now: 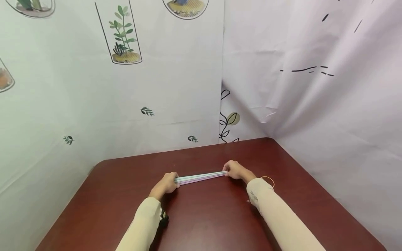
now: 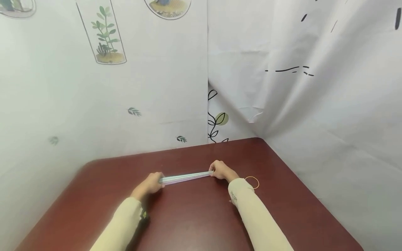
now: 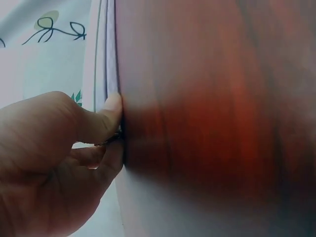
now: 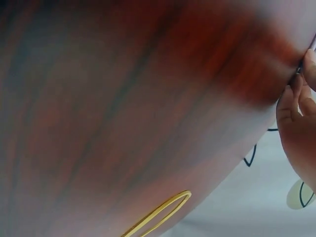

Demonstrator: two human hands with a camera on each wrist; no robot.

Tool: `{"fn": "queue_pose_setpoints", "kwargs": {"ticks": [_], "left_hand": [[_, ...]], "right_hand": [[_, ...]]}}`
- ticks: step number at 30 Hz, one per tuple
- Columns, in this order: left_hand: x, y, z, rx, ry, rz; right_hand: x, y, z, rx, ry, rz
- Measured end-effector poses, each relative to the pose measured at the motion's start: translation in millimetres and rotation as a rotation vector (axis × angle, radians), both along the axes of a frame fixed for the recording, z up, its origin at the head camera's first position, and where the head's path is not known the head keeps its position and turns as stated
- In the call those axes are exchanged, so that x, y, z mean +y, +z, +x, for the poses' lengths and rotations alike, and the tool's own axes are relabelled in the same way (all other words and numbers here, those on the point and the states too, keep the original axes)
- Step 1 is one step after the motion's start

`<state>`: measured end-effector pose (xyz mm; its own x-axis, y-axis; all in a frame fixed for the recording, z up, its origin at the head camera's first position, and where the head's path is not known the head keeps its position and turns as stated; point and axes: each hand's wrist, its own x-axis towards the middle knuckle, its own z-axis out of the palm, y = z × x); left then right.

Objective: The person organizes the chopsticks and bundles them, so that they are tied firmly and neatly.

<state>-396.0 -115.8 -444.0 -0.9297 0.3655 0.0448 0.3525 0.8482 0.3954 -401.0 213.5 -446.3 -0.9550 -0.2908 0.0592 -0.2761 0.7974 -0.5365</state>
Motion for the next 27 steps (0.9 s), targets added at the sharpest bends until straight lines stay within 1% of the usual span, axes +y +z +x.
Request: {"fn": "queue_pose_setpoints", "kwargs": {"ticks": [3, 8, 11, 16, 18, 21, 23, 27], "left_hand": [[-3, 1.0, -0.5, 0.008, -0.012, 0.018], [-4, 2.5, 1.0, -0.021, -0.007, 0.042], [-3, 4.4, 2.4, -0.014, -0.013, 0.069], [1, 1.6, 4.7, -0.088, -0.011, 0.200], [2, -0.2, 5.3, -0.110, -0.004, 0.240], [2, -0.1, 5.3, -0.090, -0.014, 0.235], [0, 0.8, 4.8, -0.079, -0.036, 0.225], [-5, 1.6, 4.5, -0.119, -0.074, 0.243]], "right_hand": [[0, 1.9, 0.3, 0.020, 0.020, 0.028], [5, 5.7, 3.5, 0.021, 0.079, 0.063], [7, 10.1, 7.6, -0.007, 0.101, 0.019], [12, 12.1, 12.0, -0.091, 0.139, -0.083], [15, 12.0, 11.5, -0.104, 0.154, -0.118], [18, 13.8, 10.5, -0.112, 0.161, -0.178], [20, 15.3, 10.8, -0.120, 0.162, -0.210], [22, 14.0, 12.1, -0.172, 0.148, -0.259]]}}
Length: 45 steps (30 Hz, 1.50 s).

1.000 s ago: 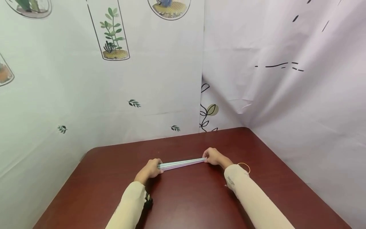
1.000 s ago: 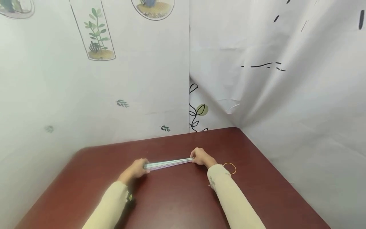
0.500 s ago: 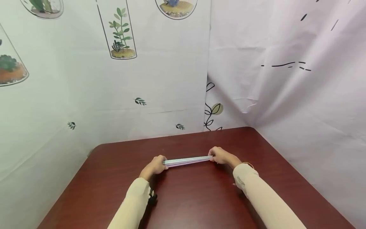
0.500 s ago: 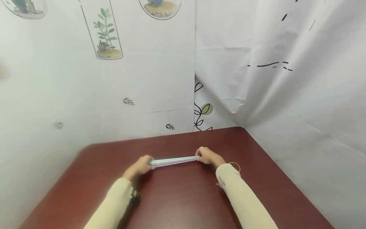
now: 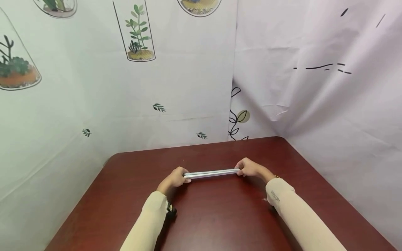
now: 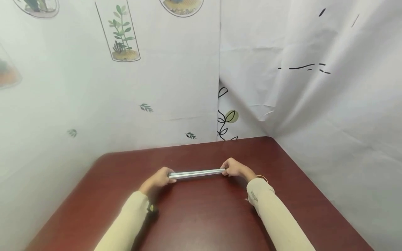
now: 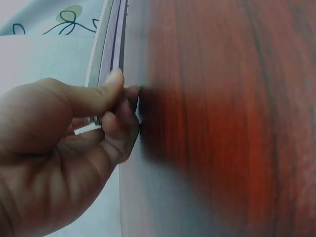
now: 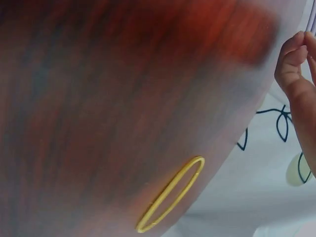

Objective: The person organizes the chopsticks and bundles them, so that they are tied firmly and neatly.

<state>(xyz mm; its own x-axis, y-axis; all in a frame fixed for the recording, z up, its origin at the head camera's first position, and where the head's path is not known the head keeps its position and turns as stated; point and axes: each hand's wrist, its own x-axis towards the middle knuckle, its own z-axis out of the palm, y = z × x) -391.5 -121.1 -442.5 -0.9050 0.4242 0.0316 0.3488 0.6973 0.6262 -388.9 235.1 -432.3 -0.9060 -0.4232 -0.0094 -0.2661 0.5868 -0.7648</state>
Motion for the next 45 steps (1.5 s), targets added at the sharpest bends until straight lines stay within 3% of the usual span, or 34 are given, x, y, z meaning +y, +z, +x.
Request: {"fn": "queue_pose_setpoints", "kwargs": {"ticks": [7, 11, 21, 26, 29, 34, 40, 45], "left_hand": [[-5, -0.7, -1.4, -0.080, -0.077, 0.212], [-4, 0.6, 0.8, -0.103, -0.088, 0.263], [-7, 31.4, 11.7, -0.144, -0.089, 0.349], [-4, 51.0, 21.4, -0.093, -0.082, 0.355], [0, 56.7, 24.4, -0.055, -0.089, 0.352], [9, 49.9, 24.9, 0.002, -0.106, 0.323], [17, 39.3, 32.3, 0.007, -0.154, 0.280], [19, 41.6, 34.9, 0.092, -0.109, 0.267]], "right_hand": [[8, 1.1, 3.3, -0.059, -0.034, -0.068], [10, 10.1, 6.7, -0.053, -0.051, -0.062], [14, 43.7, 14.0, 0.114, 0.001, -0.038], [13, 58.5, 24.1, 0.113, -0.062, -0.093], [12, 63.0, 26.7, 0.086, -0.122, -0.170], [11, 65.9, 27.8, 0.041, -0.194, -0.267], [11, 63.2, 31.4, -0.060, -0.276, -0.403], [12, 66.0, 33.9, -0.063, -0.284, -0.438]]}}
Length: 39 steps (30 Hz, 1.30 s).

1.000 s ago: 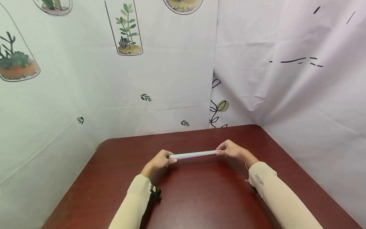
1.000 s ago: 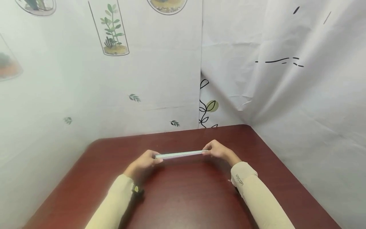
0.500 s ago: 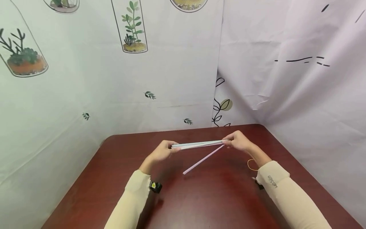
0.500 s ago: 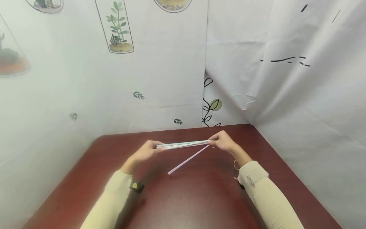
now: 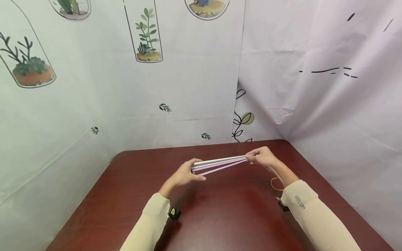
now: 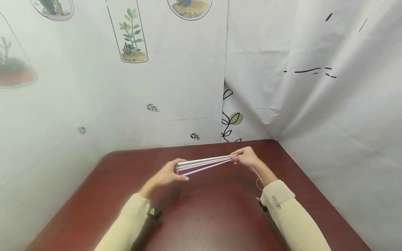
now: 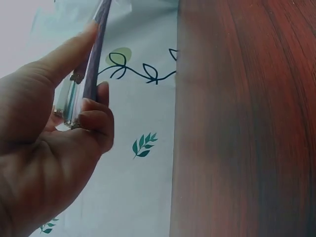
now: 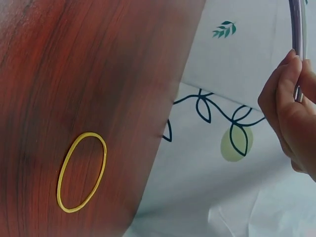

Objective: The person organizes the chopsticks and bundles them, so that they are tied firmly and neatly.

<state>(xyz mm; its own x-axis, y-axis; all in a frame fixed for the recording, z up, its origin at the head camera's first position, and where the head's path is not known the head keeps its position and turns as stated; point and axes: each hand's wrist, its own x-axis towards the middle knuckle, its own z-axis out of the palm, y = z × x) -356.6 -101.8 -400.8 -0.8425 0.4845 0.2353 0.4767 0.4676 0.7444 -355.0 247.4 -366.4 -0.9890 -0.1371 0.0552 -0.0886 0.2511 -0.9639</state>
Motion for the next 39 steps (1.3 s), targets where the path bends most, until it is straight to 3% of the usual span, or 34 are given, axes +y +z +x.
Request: {"fn": "queue_pose_setpoints", "kwargs": {"ticks": [8, 13, 17, 21, 28, 34, 39], "left_hand": [[-5, 0.8, -4.1, 0.081, 0.008, 0.044], [-10, 0.7, -3.0, 0.098, -0.011, 0.064], [-11, -1.9, -1.6, 0.099, 0.021, 0.098], [-12, -3.4, -1.2, 0.116, 0.030, 0.148], [-14, 5.3, 2.8, 0.146, 0.012, 0.227], [-14, 6.4, 2.2, 0.178, 0.024, 0.286], [-13, 7.6, 3.6, 0.205, 0.031, 0.306]], "right_hand": [[4, 3.4, 7.1, 0.064, 0.061, 0.085], [5, -2.1, 8.4, 0.206, 0.110, 0.218], [3, -5.1, 9.8, 0.332, 0.152, 0.296], [-1, -5.7, 13.5, 0.452, 0.102, 0.376], [-14, -6.6, 17.1, 0.792, -0.014, 0.489], [-23, -5.0, 19.4, 1.153, -0.112, 0.825], [-27, -3.4, 20.7, 1.371, -0.203, 1.027]]}}
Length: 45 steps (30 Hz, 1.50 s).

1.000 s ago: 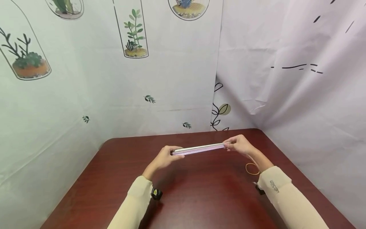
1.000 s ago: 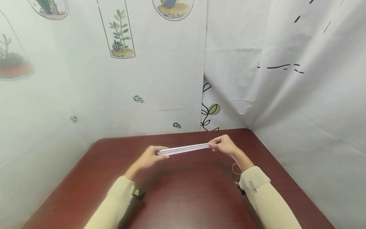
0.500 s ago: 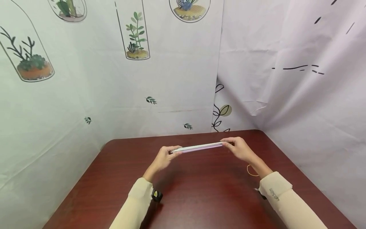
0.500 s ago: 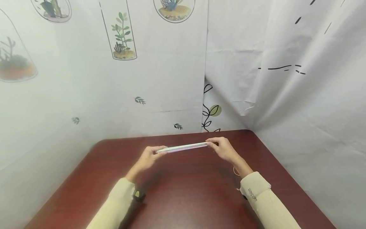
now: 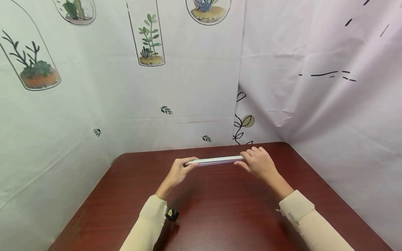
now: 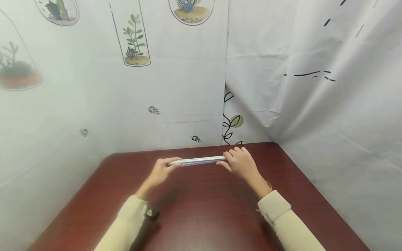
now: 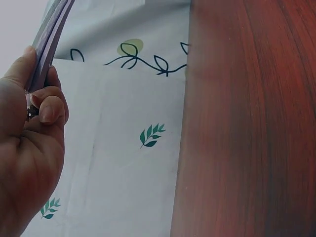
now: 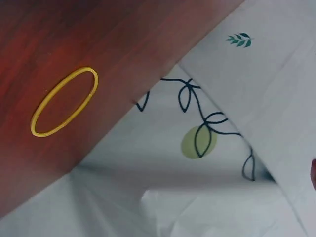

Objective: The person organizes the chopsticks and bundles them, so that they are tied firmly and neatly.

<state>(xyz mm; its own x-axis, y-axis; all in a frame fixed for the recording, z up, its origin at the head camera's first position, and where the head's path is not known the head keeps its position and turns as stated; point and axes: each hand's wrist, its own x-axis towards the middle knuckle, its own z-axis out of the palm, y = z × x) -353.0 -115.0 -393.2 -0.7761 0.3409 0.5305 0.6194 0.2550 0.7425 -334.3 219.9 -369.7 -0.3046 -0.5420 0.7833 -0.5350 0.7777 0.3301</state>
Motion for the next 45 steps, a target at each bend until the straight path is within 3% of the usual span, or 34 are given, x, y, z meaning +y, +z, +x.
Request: {"fn": "queue_pose_setpoints", "kwargs": {"ticks": [6, 8, 11, 13, 19, 22, 26, 28, 30, 36, 38, 41, 45], "left_hand": [[4, 25.7, 23.5, 0.024, 0.012, 0.024], [6, 34.0, 31.4, 0.041, 0.009, 0.036], [7, 37.8, 34.3, 0.058, 0.013, 0.051], [8, 38.5, 33.9, 0.069, 0.009, 0.063], [8, 23.0, 15.3, 0.090, 0.020, 0.083], [10, 18.3, 11.6, 0.069, 0.010, 0.071], [12, 17.0, 15.0, 0.070, 0.024, 0.016], [12, 18.1, 18.0, 0.137, 0.056, -0.046], [12, 20.9, 21.7, 0.254, 0.118, -0.141], [24, 39.7, 33.2, 0.775, 0.463, -0.521], [35, 45.2, 36.1, 0.880, 0.513, -0.618], [52, 48.4, 39.7, 0.913, 0.539, -0.734], [67, 44.6, 42.5, 0.840, 0.603, -0.804]], "right_hand": [[-14, 5.2, 2.3, 0.204, -0.062, 0.046], [-20, 6.7, 5.0, 0.228, -0.074, 0.022], [-29, 8.5, 9.9, 0.236, -0.080, -0.012], [-33, 9.9, 13.2, 0.226, -0.089, -0.014], [-35, 10.4, 13.4, 0.233, -0.083, -0.002], [-31, 7.5, 8.1, 0.294, -0.052, -0.017], [-26, 2.6, 2.5, 0.399, 0.002, -0.037], [-25, 0.5, 1.5, 0.437, 0.016, -0.036], [-24, -0.5, 1.6, 0.456, 0.018, -0.038], [-23, 2.5, 3.8, 0.451, 0.019, -0.066], [-23, 4.8, 4.5, 0.452, 0.020, -0.080], [-24, 8.0, 4.5, 0.457, 0.015, -0.090], [-27, 10.2, 3.6, 0.452, 0.006, -0.071]]}}
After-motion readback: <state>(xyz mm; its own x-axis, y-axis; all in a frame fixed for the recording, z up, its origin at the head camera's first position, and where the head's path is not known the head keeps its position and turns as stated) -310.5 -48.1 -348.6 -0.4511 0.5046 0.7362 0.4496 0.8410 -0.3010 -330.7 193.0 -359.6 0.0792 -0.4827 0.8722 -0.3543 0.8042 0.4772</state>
